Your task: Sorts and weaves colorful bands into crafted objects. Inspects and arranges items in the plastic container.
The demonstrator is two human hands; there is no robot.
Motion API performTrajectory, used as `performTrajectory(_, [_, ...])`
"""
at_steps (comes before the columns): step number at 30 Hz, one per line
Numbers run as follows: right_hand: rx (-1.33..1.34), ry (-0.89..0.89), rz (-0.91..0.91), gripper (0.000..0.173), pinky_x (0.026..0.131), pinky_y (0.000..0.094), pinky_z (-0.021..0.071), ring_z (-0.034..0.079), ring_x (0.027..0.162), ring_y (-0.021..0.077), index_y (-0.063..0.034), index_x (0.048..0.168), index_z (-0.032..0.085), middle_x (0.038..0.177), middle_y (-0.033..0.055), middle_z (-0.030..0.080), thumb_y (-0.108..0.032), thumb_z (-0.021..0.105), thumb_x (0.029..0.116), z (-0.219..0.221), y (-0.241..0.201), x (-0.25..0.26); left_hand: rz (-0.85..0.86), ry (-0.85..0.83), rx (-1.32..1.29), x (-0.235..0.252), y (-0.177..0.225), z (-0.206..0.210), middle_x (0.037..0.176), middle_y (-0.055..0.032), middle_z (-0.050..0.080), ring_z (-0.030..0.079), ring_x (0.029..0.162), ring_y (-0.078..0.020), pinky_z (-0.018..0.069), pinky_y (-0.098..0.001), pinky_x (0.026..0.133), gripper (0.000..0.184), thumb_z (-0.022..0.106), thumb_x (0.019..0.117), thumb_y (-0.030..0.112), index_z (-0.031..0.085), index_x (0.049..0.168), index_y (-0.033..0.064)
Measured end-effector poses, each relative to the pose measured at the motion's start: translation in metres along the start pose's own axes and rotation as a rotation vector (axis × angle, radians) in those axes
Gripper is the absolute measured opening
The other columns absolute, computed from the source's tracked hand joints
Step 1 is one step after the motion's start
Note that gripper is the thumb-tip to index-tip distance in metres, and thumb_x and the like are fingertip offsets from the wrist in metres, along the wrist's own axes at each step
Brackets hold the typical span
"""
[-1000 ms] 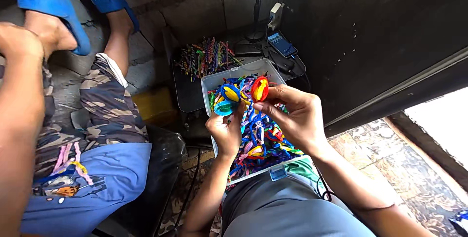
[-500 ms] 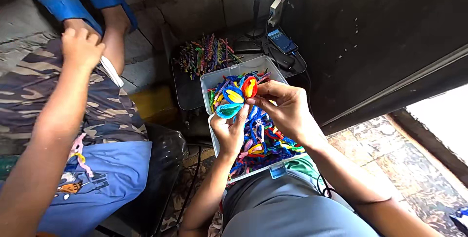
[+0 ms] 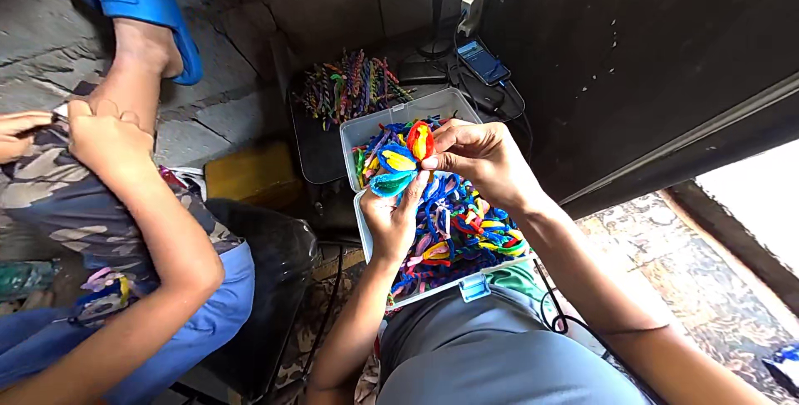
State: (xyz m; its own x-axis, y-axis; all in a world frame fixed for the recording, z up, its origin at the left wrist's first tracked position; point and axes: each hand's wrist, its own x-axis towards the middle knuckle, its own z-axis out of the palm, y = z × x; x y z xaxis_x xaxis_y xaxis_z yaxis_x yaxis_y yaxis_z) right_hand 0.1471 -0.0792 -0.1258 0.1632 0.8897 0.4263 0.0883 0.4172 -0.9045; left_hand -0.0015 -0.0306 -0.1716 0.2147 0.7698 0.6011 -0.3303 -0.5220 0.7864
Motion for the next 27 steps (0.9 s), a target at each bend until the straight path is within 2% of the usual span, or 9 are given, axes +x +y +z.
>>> performTrajectory(4, [0.047,-0.019,-0.015,0.010,0.080,0.0171,0.0564,0.066,0.092,0.0015,-0.0059,0.089,0.073,0.098,-0.0024,0.070,0.004,0.071,0.0891,-0.002,0.006,0.004,-0.005,-0.020,0.071,0.000,-0.001,0.000,0.094,0.0081,0.074,0.070,0.087,-0.0001,0.0605,-0.0231,0.081,0.006,0.067,0.0957,0.003,0.070,0.101,0.0043])
performTrajectory(7, [0.041,-0.027,0.002,0.009,0.078,0.0166,0.0563,0.066,0.089,0.0025,-0.0034,0.089,0.074,0.098,0.0000,0.069,0.004,0.069,0.0899,-0.001,0.006,0.005,0.016,-0.010,0.103,-0.001,-0.004,0.000,0.095,0.0059,0.074,0.071,0.090,-0.0010,0.0607,-0.0235,0.083,0.007,0.070,0.0939,0.003,0.069,0.101,0.0023])
performTrajectory(13, [0.127,0.004,0.066,0.011,0.073,0.0164,0.0578,0.065,0.083,0.0019,-0.0037,0.090,0.070,0.096,0.0000,0.066,0.007,0.066,0.0913,0.009,0.004,0.003,0.041,0.072,0.054,0.000,-0.008,0.001,0.098,0.0075,0.075,0.072,0.089,-0.0036,0.0621,-0.0256,0.081,0.011,0.073,0.0918,0.004,0.072,0.102,0.0082])
performTrajectory(16, [0.157,0.016,0.108,0.013,0.078,0.0172,0.0564,0.065,0.086,0.0010,-0.0067,0.091,0.069,0.096,-0.0030,0.066,0.005,0.064,0.0928,0.013,0.000,0.004,0.041,0.111,0.047,-0.001,-0.008,0.001,0.096,0.0091,0.075,0.072,0.087,-0.0026,0.0619,-0.0249,0.079,0.013,0.073,0.0907,0.003,0.072,0.101,0.0102])
performTrajectory(23, [-0.019,0.085,0.038,0.005,0.071,0.0177,0.0585,0.066,0.079,0.0032,-0.0027,0.097,0.071,0.097,0.0017,0.065,0.000,0.067,0.0942,0.025,0.000,0.001,0.070,0.152,0.070,0.000,-0.010,0.000,0.097,0.0088,0.075,0.072,0.087,-0.0023,0.0611,-0.0231,0.080,0.011,0.073,0.0920,0.003,0.072,0.102,0.0087])
performTrajectory(27, [-0.188,0.082,-0.041,0.010,0.079,0.0199,0.0575,0.066,0.086,0.0044,-0.0016,0.103,0.072,0.098,0.0035,0.066,-0.006,0.068,0.0957,0.024,0.003,0.000,0.035,0.138,0.061,0.000,-0.010,0.000,0.095,0.0088,0.075,0.072,0.086,-0.0026,0.0615,-0.0240,0.080,0.012,0.071,0.0921,0.000,0.070,0.101,0.0084])
